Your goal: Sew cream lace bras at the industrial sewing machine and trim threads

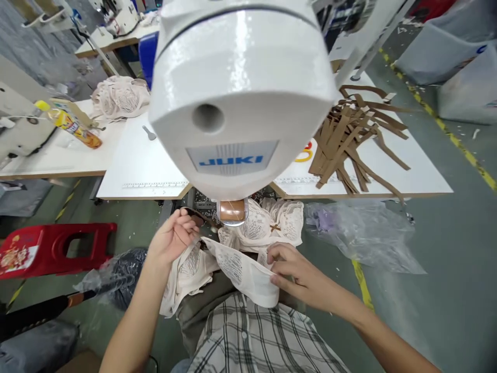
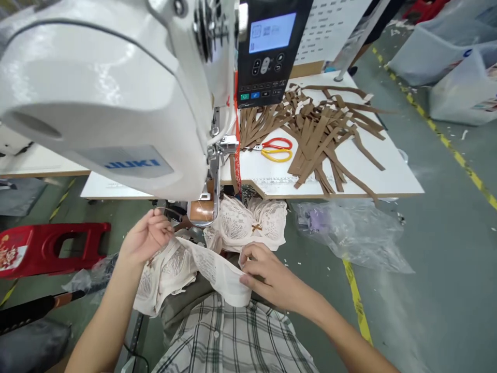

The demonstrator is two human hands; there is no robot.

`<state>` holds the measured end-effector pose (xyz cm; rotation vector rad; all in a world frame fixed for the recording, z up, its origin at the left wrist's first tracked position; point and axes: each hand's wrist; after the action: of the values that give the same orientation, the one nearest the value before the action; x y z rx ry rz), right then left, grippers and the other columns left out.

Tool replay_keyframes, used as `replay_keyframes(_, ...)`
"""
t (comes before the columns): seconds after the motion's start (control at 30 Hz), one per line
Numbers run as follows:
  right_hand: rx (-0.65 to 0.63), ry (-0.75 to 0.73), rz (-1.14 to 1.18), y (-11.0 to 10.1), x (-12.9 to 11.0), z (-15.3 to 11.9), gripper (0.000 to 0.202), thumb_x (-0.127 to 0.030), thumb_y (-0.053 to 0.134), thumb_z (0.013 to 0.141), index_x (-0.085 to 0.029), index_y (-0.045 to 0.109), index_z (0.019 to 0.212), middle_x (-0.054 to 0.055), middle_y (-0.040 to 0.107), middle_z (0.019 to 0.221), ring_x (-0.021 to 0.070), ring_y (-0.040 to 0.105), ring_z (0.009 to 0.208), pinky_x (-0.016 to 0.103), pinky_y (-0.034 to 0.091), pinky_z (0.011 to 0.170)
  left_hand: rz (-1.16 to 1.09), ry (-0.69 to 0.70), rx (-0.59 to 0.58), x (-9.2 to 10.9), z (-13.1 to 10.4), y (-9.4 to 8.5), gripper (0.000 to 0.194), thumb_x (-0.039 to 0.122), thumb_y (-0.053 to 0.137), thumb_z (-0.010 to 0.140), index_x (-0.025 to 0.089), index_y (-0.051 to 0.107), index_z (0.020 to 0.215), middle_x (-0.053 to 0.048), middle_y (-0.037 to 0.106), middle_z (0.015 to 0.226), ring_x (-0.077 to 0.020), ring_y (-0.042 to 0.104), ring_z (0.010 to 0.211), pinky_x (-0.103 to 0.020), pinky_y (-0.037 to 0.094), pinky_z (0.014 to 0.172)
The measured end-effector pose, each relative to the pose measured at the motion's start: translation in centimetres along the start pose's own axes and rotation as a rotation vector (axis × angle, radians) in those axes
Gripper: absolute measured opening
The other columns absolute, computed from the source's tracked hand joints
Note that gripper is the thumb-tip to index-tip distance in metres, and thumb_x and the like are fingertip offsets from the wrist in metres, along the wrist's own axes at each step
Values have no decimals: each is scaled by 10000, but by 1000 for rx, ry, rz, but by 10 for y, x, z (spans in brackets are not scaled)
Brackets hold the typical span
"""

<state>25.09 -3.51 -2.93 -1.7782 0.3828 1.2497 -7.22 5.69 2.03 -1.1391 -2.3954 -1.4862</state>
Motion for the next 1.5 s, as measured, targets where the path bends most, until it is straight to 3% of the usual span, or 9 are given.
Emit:
replay_keyframes(0.13, -38, 122, 2, -10, 3, -4, 314, -451, 467, 982, -230, 638, 840, 87, 460, 1436, 295, 314, 1429, 453, 404, 1080, -6, 209, 15, 51, -7, -10, 182, 204, 466, 1006, 169, 560, 854, 86, 488, 550, -68, 518, 510, -232, 486, 630)
replay_keyframes(0.3, 101, 279, 68, -6, 10, -4, 339, -461, 377, 1010, -239, 632, 982, 88, 672, 1057, 226, 643, 950, 344, 527, 801, -17, 450, 133, 110, -4, -51, 289, 255, 332, 1057, 158, 544, 887, 86, 502, 528, -48, 482, 438, -187, 403, 499)
replay_keyframes(0.5, 724, 424, 47, 24, 21, -10, 348, -523, 540, 915, -215, 570, 1074, 42, 622, 760, 174, 562, 574, 271, 442, 485, 80, 503, 216, 133, -5, -81, 344, 278, 290, 1064, 158, 529, 848, 94, 441, 486, -36, 355, 365, -155, 314, 413)
replay_keyframes(0.57, 777, 416, 24, 29, 24, -8, 322, -530, 576, 888, -222, 585, 981, 43, 622, 738, 179, 569, 569, 272, 431, 472, 159, 498, 214, 120, -7, -78, 338, 285, 325, 1054, 163, 526, 812, 107, 359, 458, -41, 281, 349, -151, 272, 391)
replay_keyframes(0.7, 529, 286, 29, 28, 12, 11, 272, -486, 539, 920, -240, 654, 904, 53, 665, 756, 185, 580, 581, 294, 445, 516, 389, 339, 154, 60, -4, -53, 246, 347, 520, 970, 159, 586, 825, 123, 243, 449, -55, 162, 353, -174, 172, 366)
replay_keyframes(0.9, 247, 131, 191, 17, -27, 56, 307, -455, 520, 938, -222, 696, 1030, 68, 714, 900, 193, 646, 752, 286, 483, 649, 759, 139, -14, -40, -16, 10, 248, 335, 667, 844, 147, 630, 687, 70, 371, 493, -66, 262, 456, -204, 196, 460)
replay_keyframes(1.2, 29, 21, 82, -14, -36, 73, 185, -314, 564, 918, -210, 694, 839, 27, 714, 811, 168, 632, 745, 262, 409, 665, 1681, 143, -270, -67, -18, 41, 311, 357, 480, 940, 202, 576, 688, 28, 478, 589, -139, 409, 556, -269, 272, 534)
replay_keyframes(1.37, 365, 250, 288, -11, -12, 72, 143, -332, 528, 889, -209, 572, 830, -6, 576, 727, 148, 509, 653, 261, 375, 602, 1571, 514, 76, -83, -12, 11, 214, 395, 632, 860, 202, 696, 926, -92, 674, 909, -247, 605, 860, -345, 442, 798)
replay_keyframes(1.5, 653, 361, 613, 17, -12, 73, 170, -379, 472, 918, -223, 465, 852, -40, 432, 697, 128, 408, 589, 251, 358, 538, 1024, -244, -506, -128, -10, -13, 460, 479, 737, 769, 224, 690, 1149, -104, 695, 1146, -298, 631, 1084, -416, 478, 940)
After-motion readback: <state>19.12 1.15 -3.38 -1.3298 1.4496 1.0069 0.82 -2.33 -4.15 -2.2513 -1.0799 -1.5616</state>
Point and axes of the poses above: each hand's wrist, its own z-axis towards the middle knuckle, its own y-axis out of the palm, x = y × z
